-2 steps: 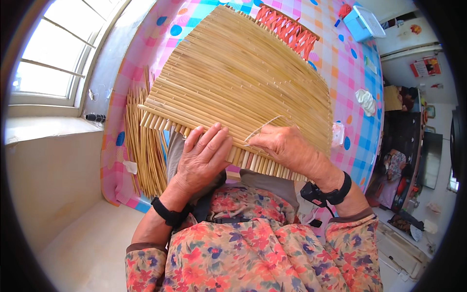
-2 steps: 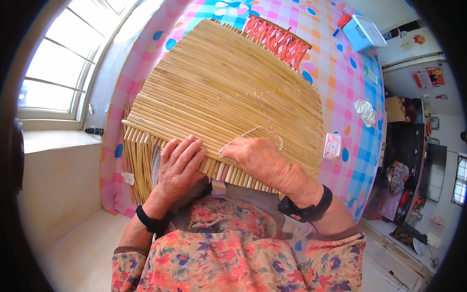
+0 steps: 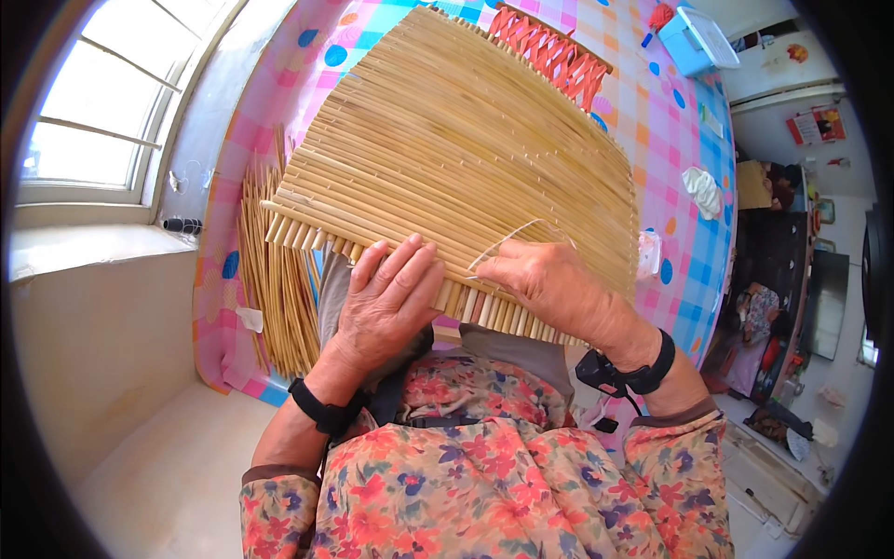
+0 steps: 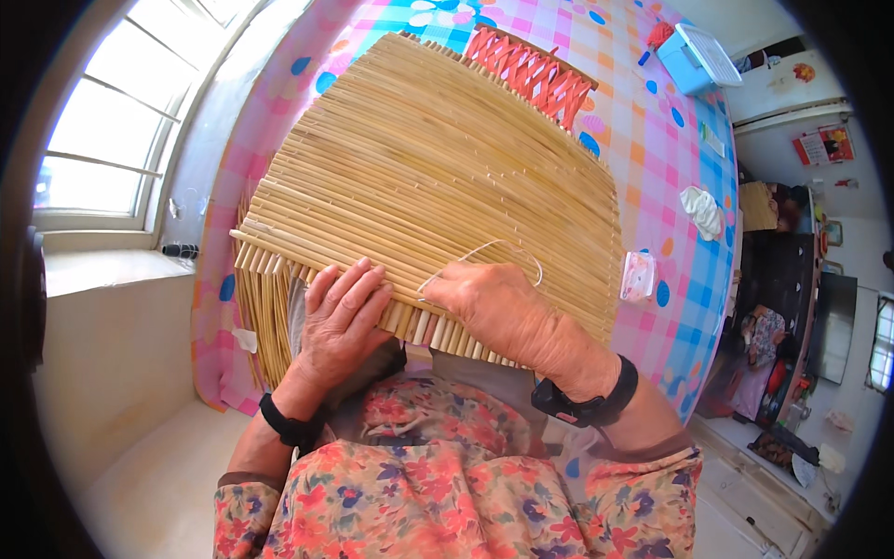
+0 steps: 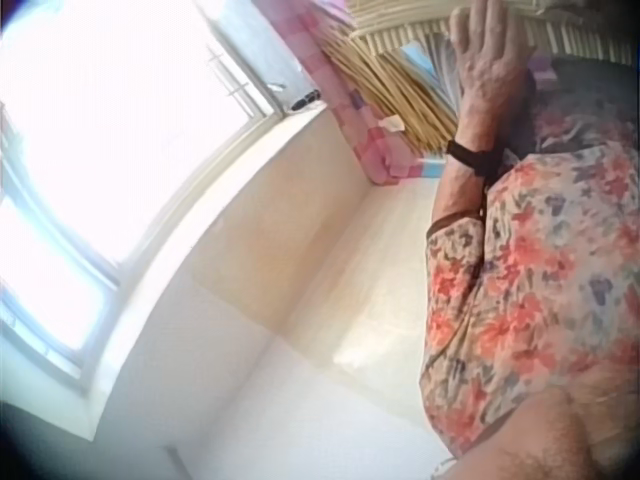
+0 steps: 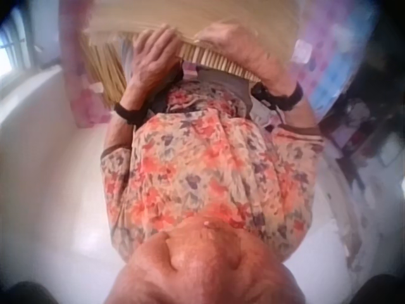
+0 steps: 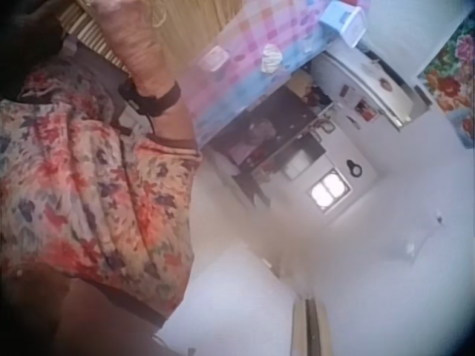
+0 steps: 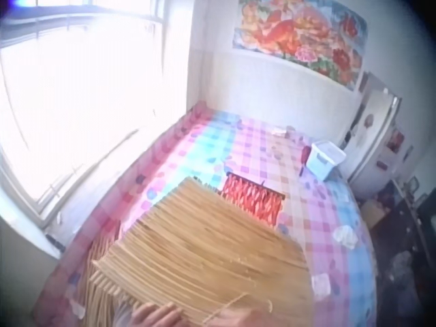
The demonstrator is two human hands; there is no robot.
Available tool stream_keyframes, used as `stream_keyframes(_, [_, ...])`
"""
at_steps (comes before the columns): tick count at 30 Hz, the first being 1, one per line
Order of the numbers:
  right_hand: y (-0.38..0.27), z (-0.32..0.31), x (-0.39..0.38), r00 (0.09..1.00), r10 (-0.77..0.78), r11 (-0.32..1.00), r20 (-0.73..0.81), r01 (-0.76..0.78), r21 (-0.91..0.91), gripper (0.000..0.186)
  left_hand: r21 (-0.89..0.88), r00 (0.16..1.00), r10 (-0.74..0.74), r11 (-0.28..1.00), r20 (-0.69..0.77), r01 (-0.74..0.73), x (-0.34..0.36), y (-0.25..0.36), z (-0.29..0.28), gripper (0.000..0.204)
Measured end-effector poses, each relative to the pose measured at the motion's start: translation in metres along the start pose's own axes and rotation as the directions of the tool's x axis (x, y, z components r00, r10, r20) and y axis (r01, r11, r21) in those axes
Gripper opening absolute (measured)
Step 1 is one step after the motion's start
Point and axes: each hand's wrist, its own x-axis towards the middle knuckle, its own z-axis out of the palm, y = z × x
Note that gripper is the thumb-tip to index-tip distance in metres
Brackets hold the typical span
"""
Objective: The person weaves a bamboo mat by hand, threading a white string through parallel bamboo strips to secure them. They repeatedly adjust the alignment of the strips and pull the string tight to maintain tension.
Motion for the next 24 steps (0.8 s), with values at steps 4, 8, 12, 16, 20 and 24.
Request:
stream_keyframes(4, [-0.002, 0.000, 0.001, 1.000, -0.010, 0.999, 0.010, 0.010, -0.047, 0.008, 0.003, 1.000, 0.000, 1.000, 0.000, 0.000, 0.000, 0.000, -0.001, 0.051])
stream_keyframes(8, [-0.005, -0.003, 0.002, 0.999, -0.033, 0.990, 0.037, 0.038, -0.136, 0.009, -0.006, 1.000, 0.000, 1.000, 0.011, 0.000, 0.000, 0.001, -0.001, 0.051])
stream_keyframes(12, [-0.020, -0.010, 0.007, 0.995, -0.025, 0.962, 0.099, 0.050, -0.268, 0.011, -0.011, 1.000, -0.002, 1.000, 0.017, 0.003, -0.001, 0.001, 0.000, 0.052])
stream_keyframes(16, [-0.031, -0.012, 0.017, 0.981, -0.022, 0.926, 0.194, 0.093, -0.365, 0.006, 0.004, 1.000, 0.025, 1.000, 0.007, -0.025, -0.002, 0.000, 0.001, 0.051])
stream_keyframes(20, [-0.036, -0.004, 0.022, 0.972, -0.017, 0.890, 0.236, 0.123, -0.439, 0.005, -0.007, 0.999, 0.038, 0.999, -0.010, -0.038, 0.000, 0.001, 0.000, 0.048])
stream_keyframes(24, [-0.038, -0.001, 0.025, 0.966, -0.013, 0.890, 0.258, 0.129, -0.437, 0.004, 0.037, 0.998, 0.069, 0.997, 0.012, -0.069, -0.001, -0.002, 0.000, 0.047])
